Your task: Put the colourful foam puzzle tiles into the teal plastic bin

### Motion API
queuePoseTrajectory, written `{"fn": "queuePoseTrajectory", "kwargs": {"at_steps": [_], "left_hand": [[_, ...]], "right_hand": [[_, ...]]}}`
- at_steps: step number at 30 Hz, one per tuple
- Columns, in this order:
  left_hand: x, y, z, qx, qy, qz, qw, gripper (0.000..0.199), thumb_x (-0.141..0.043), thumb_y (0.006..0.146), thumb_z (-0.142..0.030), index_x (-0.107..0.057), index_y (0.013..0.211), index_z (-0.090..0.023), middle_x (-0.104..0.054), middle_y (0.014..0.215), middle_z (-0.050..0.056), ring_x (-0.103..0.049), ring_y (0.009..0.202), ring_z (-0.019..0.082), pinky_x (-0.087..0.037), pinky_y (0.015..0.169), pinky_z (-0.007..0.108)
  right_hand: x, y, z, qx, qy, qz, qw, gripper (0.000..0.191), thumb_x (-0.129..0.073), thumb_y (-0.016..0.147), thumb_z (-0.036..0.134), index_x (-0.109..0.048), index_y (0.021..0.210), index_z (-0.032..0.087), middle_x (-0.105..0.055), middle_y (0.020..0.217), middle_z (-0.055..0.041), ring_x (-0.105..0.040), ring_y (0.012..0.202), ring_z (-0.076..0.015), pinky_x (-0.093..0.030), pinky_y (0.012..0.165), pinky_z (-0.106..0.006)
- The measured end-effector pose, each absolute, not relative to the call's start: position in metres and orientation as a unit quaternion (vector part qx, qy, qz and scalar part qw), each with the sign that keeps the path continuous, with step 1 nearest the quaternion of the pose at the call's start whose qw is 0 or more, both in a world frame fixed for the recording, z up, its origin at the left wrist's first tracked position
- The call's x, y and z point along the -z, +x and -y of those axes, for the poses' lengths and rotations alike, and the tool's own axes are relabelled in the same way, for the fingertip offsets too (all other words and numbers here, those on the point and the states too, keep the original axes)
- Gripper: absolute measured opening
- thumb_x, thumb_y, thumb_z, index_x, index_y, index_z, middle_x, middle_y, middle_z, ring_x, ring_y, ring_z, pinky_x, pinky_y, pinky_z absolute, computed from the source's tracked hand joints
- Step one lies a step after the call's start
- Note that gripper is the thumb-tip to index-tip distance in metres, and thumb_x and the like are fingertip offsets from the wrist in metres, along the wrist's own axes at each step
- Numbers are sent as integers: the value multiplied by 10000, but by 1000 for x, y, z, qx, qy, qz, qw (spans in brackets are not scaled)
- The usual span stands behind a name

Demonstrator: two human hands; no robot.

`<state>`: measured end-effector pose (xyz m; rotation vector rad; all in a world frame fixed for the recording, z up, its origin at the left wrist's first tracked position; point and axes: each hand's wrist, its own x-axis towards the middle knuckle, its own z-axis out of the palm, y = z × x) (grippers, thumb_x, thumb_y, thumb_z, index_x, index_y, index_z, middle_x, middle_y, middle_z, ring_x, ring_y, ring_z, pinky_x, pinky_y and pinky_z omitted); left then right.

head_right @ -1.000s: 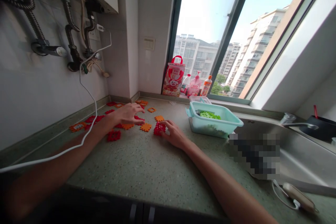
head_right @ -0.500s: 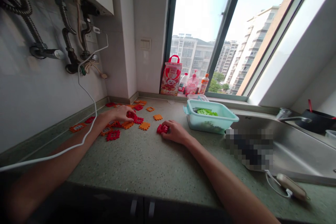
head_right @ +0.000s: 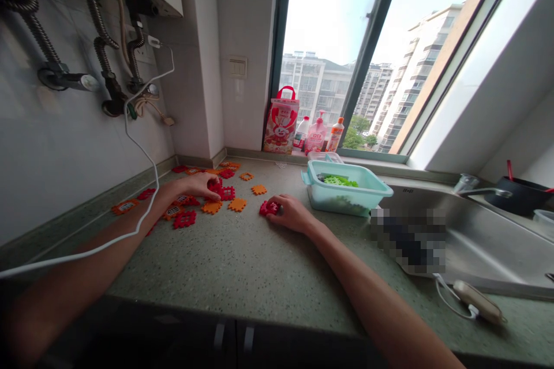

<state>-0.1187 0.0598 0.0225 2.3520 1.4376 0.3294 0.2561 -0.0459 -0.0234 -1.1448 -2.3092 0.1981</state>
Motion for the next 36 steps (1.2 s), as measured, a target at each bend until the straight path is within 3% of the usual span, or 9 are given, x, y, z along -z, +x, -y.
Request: {"fn": "queuePoseTrajectory", "kwargs": {"at_steps": [5,8,15,21,24,26,31,36], "left_hand": [[-12,-128,-75,-172,833,-489,195,654,-836,642,-585,-709,1169,-219,-758,1175,82,-708,1014,265,-528,823,299],[-11,-129,-80,-230,811,-496,208,687,-813,675,-595,-694,1219,-194,-755,1193,99,-697,1053,282,-535,866,323],[-16,-123,-85,-375,748,-454,306,591,-806,715,-566,-711,1127,-153,-739,923,57,-673,852,224,-556,774,344],[-14,-118,-89,-431,704,-418,380,692,-825,702,-568,-683,1238,-153,-745,1005,78,-665,790,186,-563,765,345],[-2,-107,-88,-437,710,-450,319,731,-831,701,-563,-667,1290,-162,-741,1175,127,-704,985,243,-562,888,377],[8,-100,-86,-391,742,-496,225,647,-815,737,-509,-695,1270,-163,-741,1220,145,-699,1084,281,-533,977,401],[20,-95,-84,-270,811,-514,70,390,-628,909,-430,-787,1178,-196,-766,1243,116,-700,1123,289,-480,1058,375],[9,-92,-71,-209,816,-539,27,512,-570,931,-636,-802,1190,-259,-792,1177,96,-704,1116,299,-482,1014,372]], "right_hand": [[24,259,45,-77,-428,859,271,292,-764,855,315,-756,1137,238,-753,1029,-58,-669,883,-200,-510,841,-310],[25,263,44,-74,-430,859,269,289,-765,857,319,-760,1134,238,-751,1005,-56,-667,860,-198,-509,825,-306],[26,267,43,-70,-430,857,276,264,-771,848,302,-772,1104,238,-752,996,-51,-661,846,-189,-505,809,-294],[27,267,41,-72,-431,854,282,271,-775,860,332,-771,1114,237,-752,995,-48,-658,847,-188,-497,800,-285],[28,267,41,-71,-428,855,284,278,-773,862,342,-772,1118,235,-753,1004,-53,-658,853,-191,-499,806,-287],[28,268,40,-69,-429,856,280,283,-767,869,352,-770,1128,238,-753,1007,-53,-658,861,-193,-499,812,-291],[28,268,40,-63,-431,859,271,296,-765,876,354,-763,1147,237,-753,1023,-55,-663,873,-196,-496,825,-298],[27,267,41,-62,-431,858,272,281,-770,868,335,-768,1131,236,-754,1015,-54,-664,863,-190,-494,815,-289]]}}
